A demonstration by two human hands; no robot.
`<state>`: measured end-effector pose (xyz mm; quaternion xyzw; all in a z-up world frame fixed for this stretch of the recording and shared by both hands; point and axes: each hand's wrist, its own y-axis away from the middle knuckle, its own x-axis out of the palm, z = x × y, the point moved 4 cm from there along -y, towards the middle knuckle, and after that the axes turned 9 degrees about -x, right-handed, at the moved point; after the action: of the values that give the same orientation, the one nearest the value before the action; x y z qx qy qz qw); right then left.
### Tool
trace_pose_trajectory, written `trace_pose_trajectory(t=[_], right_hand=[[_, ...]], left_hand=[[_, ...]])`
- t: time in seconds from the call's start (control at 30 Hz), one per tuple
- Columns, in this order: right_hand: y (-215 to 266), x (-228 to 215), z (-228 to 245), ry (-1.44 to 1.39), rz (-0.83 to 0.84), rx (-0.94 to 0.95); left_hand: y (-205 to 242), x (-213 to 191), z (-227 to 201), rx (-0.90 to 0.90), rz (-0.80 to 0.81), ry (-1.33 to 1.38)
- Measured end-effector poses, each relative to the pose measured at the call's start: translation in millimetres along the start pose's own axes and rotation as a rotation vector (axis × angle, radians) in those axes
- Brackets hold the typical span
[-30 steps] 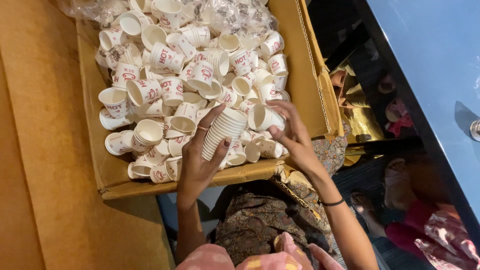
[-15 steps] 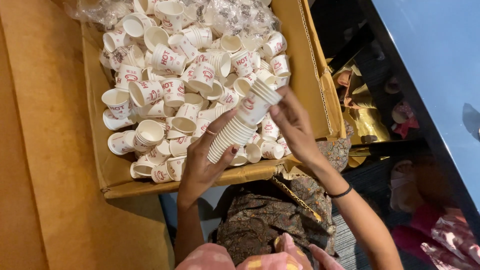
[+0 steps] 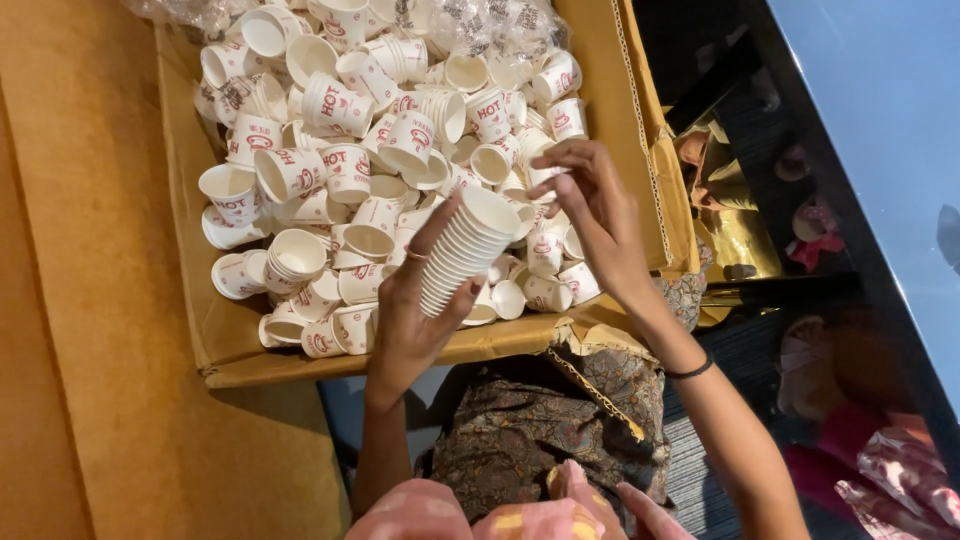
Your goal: The person takes stacks of paper cups from a cardboard box, places them into plastic bags, and stacks the packaged cups on a table.
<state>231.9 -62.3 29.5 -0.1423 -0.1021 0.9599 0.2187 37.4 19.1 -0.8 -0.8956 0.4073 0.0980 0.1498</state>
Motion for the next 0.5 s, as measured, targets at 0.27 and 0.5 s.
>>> trace_pose_trajectory(t=[0.27, 0.5], right_hand=[[34, 2, -76, 0.731, 0.232, -0.023], [40, 5, -72, 0.822, 0.289, 0.164]], left_hand=[[2, -10, 0, -0.028, -0.089, 0.151], [-1, -7, -7, -0.036, -0.058, 0.112]])
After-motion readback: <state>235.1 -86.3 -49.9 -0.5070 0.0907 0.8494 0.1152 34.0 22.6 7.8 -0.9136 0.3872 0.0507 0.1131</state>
